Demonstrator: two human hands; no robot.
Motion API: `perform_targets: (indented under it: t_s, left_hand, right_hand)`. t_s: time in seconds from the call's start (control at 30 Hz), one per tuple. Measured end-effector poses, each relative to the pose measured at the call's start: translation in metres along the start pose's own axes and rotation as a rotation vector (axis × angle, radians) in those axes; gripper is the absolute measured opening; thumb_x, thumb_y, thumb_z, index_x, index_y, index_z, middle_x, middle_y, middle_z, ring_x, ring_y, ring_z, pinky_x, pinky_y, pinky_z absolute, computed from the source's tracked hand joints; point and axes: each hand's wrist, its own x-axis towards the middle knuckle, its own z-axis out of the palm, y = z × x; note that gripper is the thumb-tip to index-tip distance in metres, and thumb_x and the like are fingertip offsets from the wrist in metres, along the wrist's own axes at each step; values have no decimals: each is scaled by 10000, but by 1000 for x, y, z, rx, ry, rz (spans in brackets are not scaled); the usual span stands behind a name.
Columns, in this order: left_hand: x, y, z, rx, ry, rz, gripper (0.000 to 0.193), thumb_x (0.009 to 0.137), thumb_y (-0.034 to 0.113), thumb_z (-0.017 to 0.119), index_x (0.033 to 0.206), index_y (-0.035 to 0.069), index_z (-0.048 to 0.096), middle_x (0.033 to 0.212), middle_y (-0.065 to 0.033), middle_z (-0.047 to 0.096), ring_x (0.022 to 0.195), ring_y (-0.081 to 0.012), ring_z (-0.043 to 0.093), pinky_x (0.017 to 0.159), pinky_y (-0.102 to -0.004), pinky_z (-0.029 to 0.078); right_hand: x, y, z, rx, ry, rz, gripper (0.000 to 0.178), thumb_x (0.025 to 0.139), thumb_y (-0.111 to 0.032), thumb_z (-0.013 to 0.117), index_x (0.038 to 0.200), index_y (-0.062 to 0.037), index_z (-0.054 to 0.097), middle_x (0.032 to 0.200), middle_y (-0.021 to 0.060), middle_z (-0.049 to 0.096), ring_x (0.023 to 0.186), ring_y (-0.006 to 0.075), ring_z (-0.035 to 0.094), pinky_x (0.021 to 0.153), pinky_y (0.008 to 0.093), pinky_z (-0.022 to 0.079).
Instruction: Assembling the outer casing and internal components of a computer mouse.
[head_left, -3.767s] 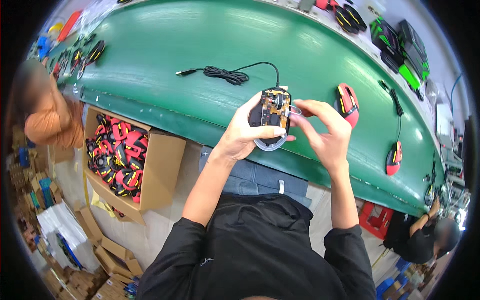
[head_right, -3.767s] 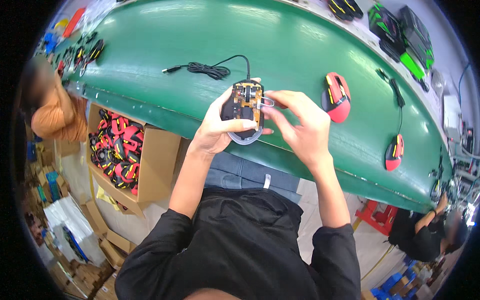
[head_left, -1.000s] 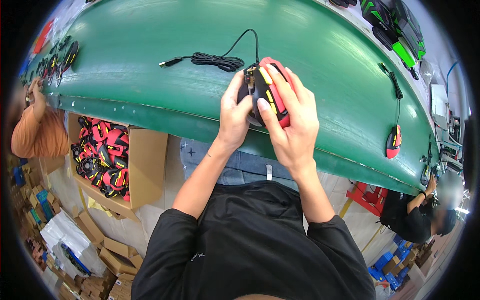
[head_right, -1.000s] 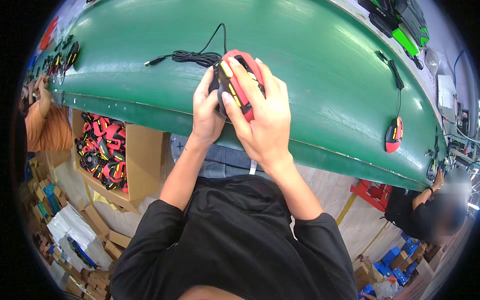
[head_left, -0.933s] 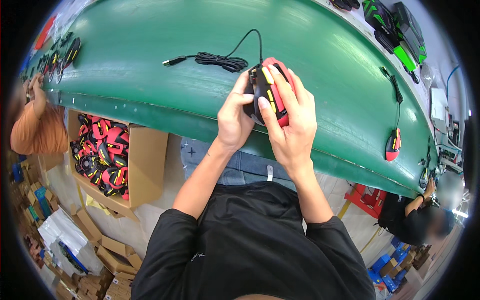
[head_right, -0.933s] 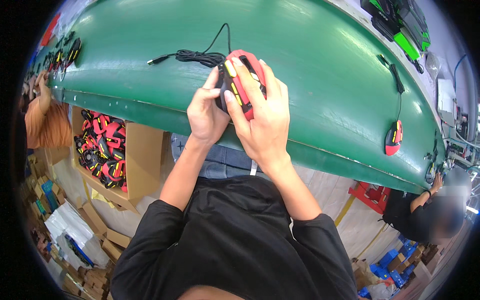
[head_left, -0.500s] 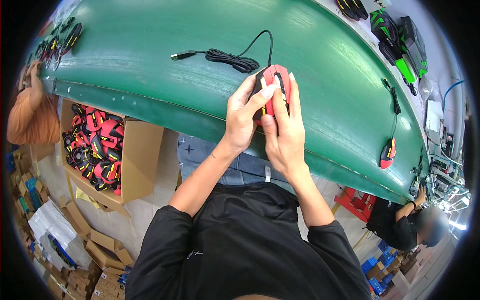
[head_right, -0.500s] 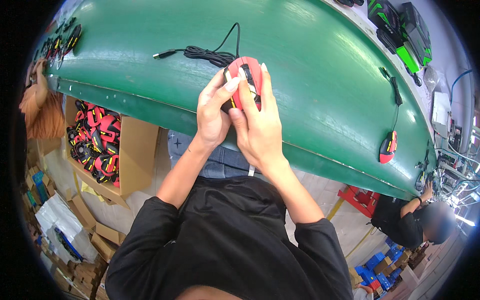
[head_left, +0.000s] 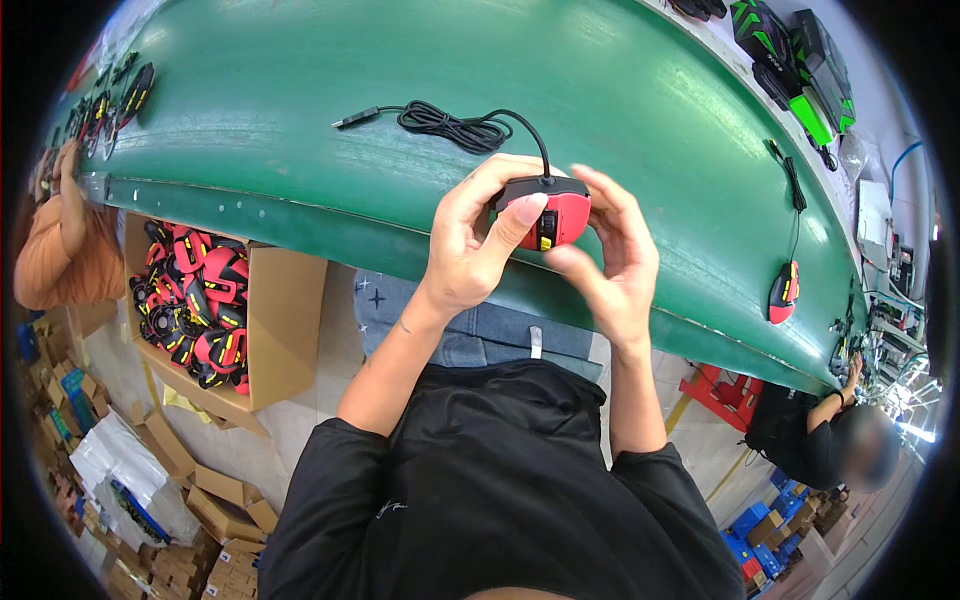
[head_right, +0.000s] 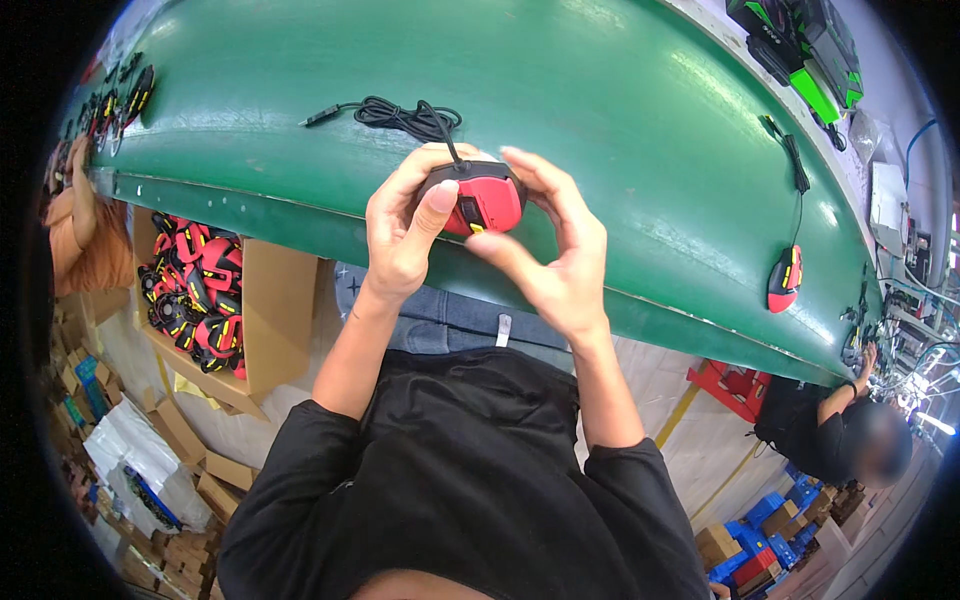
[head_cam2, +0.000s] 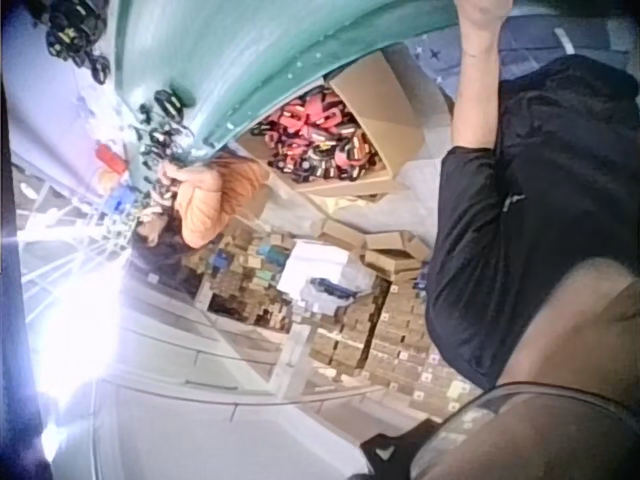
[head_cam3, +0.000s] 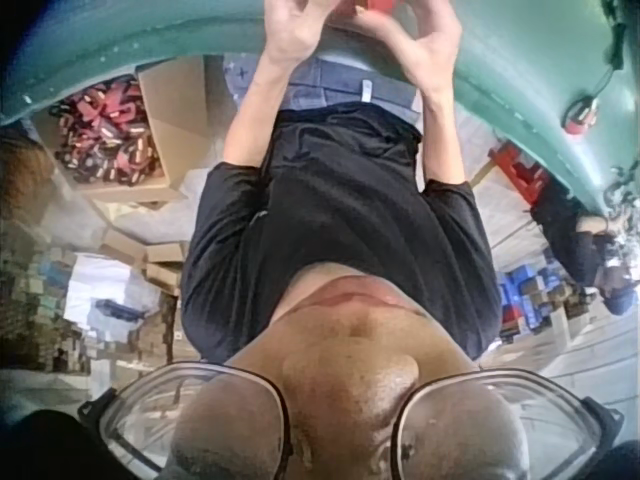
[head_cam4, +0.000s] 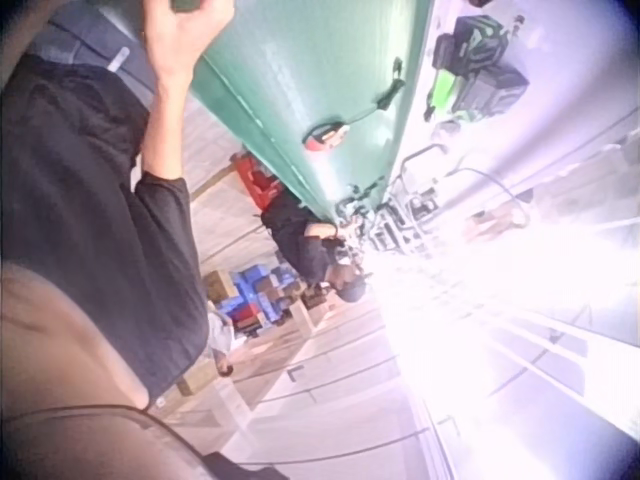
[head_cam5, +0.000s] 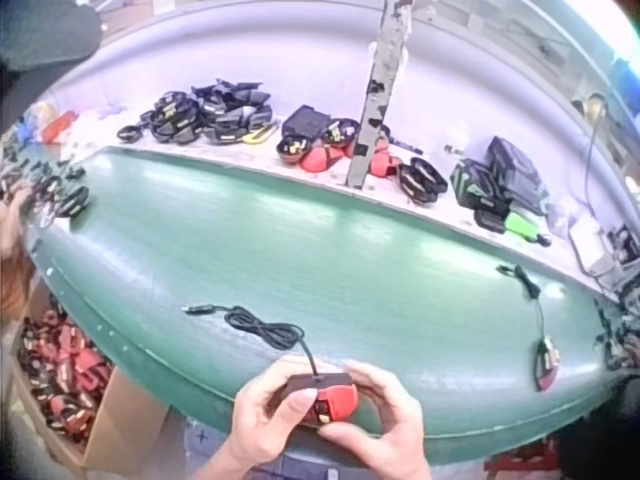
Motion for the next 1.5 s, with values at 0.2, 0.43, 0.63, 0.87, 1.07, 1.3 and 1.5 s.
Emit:
perform_targets:
  t_s: [0.2, 0.43, 0.63, 0.87, 1.07, 1.3, 1.5]
  left_hand:
    - [-1, 2, -2, 72, -60, 57, 227, 883, 134, 687, 1037, -25, 635, 1028, -121, 658, 932, -205, 617, 858, -313, 477]
    - [-1, 12, 3, 220, -25, 98, 211, 792, 36, 735, 980, -17, 655, 959, -113, 686, 896, -228, 639, 817, -323, 499]
    - [-1, 7, -4, 56, -56, 37, 222, 835, 43, 711, 1026, -36, 631, 1031, -137, 658, 960, -213, 625, 863, -319, 488]
    - [-10, -12, -17, -664, 16, -92, 352, 905, 207, 684, 1123, -48, 578, 1104, -168, 624, 1054, -293, 614, 993, -432, 454]
    - [-5, -10, -27, -353, -149, -18, 420, 837, 276, 734, 1101, 1, 556, 1014, -175, 614, 1040, -301, 600, 1037, -542, 420]
    - [-5, -18, -26, -785, -111, -47, 358, 790, 151, 752, 1058, 9, 561, 993, -148, 614, 1001, -281, 623, 928, -507, 504]
    - [-12, -11, -13, -611, 145, -308, 595, 861, 375, 724, 1248, -11, 491, 1182, -174, 593, 1106, -288, 592, 988, -469, 471]
  right_hand:
    - [-1, -1, -4, -87, 94, -69, 311, 785, -14, 757, 1091, 0, 706, 1063, 154, 712, 1008, 226, 668, 923, 326, 495]
    - [-7, 0, 3, -138, 142, -139, 312, 761, 8, 764, 1069, 2, 714, 1038, 154, 715, 962, 223, 688, 868, 309, 522]
    - [-7, -1, 6, -239, 153, -180, 356, 725, -25, 804, 1068, -6, 714, 1027, 156, 717, 942, 237, 697, 852, 316, 533]
    - [-14, 1, 3, -250, 17, -93, 537, 656, -137, 877, 1134, -11, 667, 1046, 139, 715, 926, 217, 704, 841, 316, 537]
    - [-12, -16, 0, -413, -14, -165, 503, 624, -156, 895, 1058, -2, 692, 980, 121, 725, 880, 216, 702, 813, 310, 539]
    - [-6, -24, -5, -281, -106, -229, 526, 604, -155, 898, 1057, 13, 690, 983, 106, 727, 878, 217, 703, 771, 303, 539]
    - [-17, -11, -1, -151, -22, 5, 528, 718, -128, 846, 1172, 24, 624, 1037, 112, 708, 920, 196, 686, 798, 309, 555]
